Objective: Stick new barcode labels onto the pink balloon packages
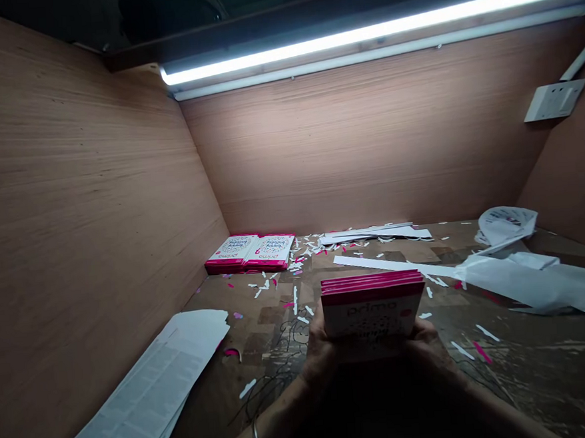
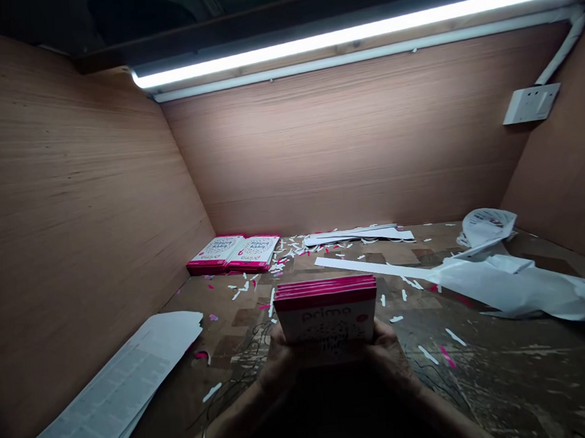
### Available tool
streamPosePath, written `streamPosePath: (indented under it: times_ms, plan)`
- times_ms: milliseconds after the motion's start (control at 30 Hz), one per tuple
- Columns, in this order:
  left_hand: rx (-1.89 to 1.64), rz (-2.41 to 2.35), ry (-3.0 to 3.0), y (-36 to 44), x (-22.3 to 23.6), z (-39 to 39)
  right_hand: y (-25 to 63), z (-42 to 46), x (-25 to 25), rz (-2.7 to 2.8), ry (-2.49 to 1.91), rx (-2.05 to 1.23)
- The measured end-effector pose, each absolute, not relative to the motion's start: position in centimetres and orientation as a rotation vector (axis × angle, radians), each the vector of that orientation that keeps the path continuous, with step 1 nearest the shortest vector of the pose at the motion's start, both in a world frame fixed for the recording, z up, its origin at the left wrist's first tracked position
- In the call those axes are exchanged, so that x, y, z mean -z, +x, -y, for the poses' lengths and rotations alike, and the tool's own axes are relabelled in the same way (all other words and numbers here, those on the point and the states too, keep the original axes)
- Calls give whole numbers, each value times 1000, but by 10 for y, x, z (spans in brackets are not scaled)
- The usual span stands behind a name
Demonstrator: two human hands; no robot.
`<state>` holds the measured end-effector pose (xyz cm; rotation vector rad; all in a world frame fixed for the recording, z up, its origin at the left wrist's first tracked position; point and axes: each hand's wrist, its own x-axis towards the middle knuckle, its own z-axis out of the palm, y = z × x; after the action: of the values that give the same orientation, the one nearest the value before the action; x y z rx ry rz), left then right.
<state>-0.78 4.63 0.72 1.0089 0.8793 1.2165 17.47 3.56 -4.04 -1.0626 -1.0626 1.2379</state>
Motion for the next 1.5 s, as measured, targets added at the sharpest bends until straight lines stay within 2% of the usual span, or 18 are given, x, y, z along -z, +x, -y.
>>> streamPosePath:
  times_ms: [100,300,433,567,733,900,1067,1500]
  plan:
    - [-1042,-826,1109,-15,-10,-52,168,-36,36,1005,-963,-1363]
    - [-1072,-797,778,-19,-4,-63,156,-56,28,1160,-968,-1483]
    - [-1102,-905,504,-25,10,-79,177,-112,19,1697,-1408,-1036]
    - [-1091,-1058,338,-32,18,-88,209,-191,17,1708,-1703,-649]
    - [-1070,-1076,285,-40,16,-89,216,-251,36,1805,-1979,-499]
    - [-1067,-1070,247,-44,19,-90,212,-271,47,1877,-2119,-527]
    - [-1062,-1040,245,-44,20,-91,211,-277,47,1889,-2095,-531]
    - [-1086,-1035,256,-45,23,-91,209,-274,40,1914,-1654,-447]
